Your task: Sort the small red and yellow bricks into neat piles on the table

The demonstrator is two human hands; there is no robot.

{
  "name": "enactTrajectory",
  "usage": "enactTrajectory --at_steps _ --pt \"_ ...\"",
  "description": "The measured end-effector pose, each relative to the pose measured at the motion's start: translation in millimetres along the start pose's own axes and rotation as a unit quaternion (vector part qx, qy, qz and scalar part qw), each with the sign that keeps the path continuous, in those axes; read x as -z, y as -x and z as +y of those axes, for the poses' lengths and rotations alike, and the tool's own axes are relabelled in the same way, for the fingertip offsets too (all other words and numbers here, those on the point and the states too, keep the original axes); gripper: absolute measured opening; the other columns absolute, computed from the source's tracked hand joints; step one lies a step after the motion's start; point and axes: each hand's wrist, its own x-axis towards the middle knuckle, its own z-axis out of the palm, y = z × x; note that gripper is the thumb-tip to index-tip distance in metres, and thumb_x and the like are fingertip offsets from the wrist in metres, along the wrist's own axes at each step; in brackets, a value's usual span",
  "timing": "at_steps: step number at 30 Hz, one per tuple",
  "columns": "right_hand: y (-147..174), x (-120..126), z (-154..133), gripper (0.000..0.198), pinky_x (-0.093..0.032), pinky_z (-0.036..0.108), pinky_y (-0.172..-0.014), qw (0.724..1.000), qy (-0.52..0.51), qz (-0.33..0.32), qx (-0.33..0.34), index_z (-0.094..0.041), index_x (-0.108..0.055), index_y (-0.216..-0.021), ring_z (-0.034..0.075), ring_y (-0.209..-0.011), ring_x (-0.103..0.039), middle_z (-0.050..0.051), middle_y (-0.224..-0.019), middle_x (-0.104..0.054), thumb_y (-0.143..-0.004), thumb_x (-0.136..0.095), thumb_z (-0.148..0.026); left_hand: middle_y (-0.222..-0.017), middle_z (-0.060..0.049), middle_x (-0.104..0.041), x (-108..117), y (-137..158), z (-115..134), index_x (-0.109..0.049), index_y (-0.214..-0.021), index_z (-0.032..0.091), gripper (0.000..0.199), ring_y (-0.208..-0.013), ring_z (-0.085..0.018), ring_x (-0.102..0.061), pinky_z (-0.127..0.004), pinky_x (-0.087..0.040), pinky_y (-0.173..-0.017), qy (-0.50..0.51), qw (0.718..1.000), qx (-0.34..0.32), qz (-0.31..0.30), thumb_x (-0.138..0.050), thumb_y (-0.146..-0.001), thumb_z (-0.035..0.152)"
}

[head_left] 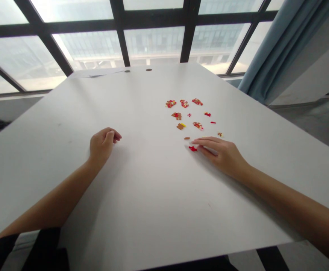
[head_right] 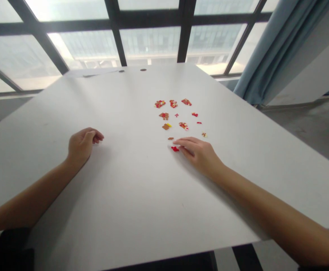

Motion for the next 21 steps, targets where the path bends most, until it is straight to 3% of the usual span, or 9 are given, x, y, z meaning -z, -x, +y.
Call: enactTrajectory --at_steps 5,10,13,17,21 --pt "-7 5 8 0.028 -0.062 0.043 -0.090 0.999 0.037 -0.002 0.010 -0.024 -0.080 -0.112 0.026 -0.102 -0.077 0.009 -0.118 -0.080 -0.100 -0.055 -0.028 -0.059 -0.001 -0.064 0 -1 -1 -0.066 -0.061 0.023 0.029 -0.060 -0.016 -0.059 -0.027 -0.047 -0.058 -0.002 1.000 0.000 0.000 -0.046 -0.081 0.023" --pt "-57 11 41 0.028 -0.049 0.058 -0.104 0.985 0.165 -0.017 -0.050 -0.027 -0.082 -0.109 0.031 -0.102 -0.075 0.009 -0.108 -0.082 -0.098 -0.057 -0.028 -0.059 -0.001 -0.063 0 -1 -2 -0.066 -0.061 0.024 0.029 -0.059 -0.016 -0.058 -0.027 -0.046 -0.058 -0.009 1.000 -0.005 -0.004 -0.045 -0.081 0.022" --pt "-98 3 66 0.035 -0.041 0.057 -0.109 0.965 0.239 -0.035 -0.098 -0.027 -0.082 -0.113 0.030 -0.109 -0.071 0.009 -0.116 -0.080 -0.098 -0.051 -0.020 -0.059 -0.001 -0.063 0 -1 -3 -0.066 -0.061 0.024 0.030 -0.059 -0.016 -0.058 -0.028 -0.046 -0.058 -0.011 1.000 -0.011 -0.007 -0.045 -0.083 0.022" --pt "-135 -14 85 0.035 -0.047 0.049 -0.097 0.947 0.270 -0.087 -0.153 -0.028 -0.081 -0.118 0.028 -0.104 -0.069 0.009 -0.110 -0.081 -0.097 -0.053 -0.024 -0.059 -0.001 -0.064 1 -1 -4 -0.067 -0.062 0.024 0.031 -0.060 -0.016 -0.058 -0.028 -0.046 -0.060 -0.009 1.000 -0.011 -0.015 -0.045 -0.084 0.024" --pt "-144 -23 85 0.033 -0.035 0.058 -0.113 0.944 0.271 -0.096 -0.164 -0.030 -0.080 -0.117 0.028 -0.110 -0.069 0.006 -0.109 -0.081 -0.098 -0.053 -0.024 -0.060 0.000 -0.065 1 -1 -2 -0.067 -0.062 0.023 0.031 -0.060 -0.016 -0.058 -0.028 -0.046 -0.060 -0.010 1.000 0.000 -0.015 -0.045 -0.084 0.024"
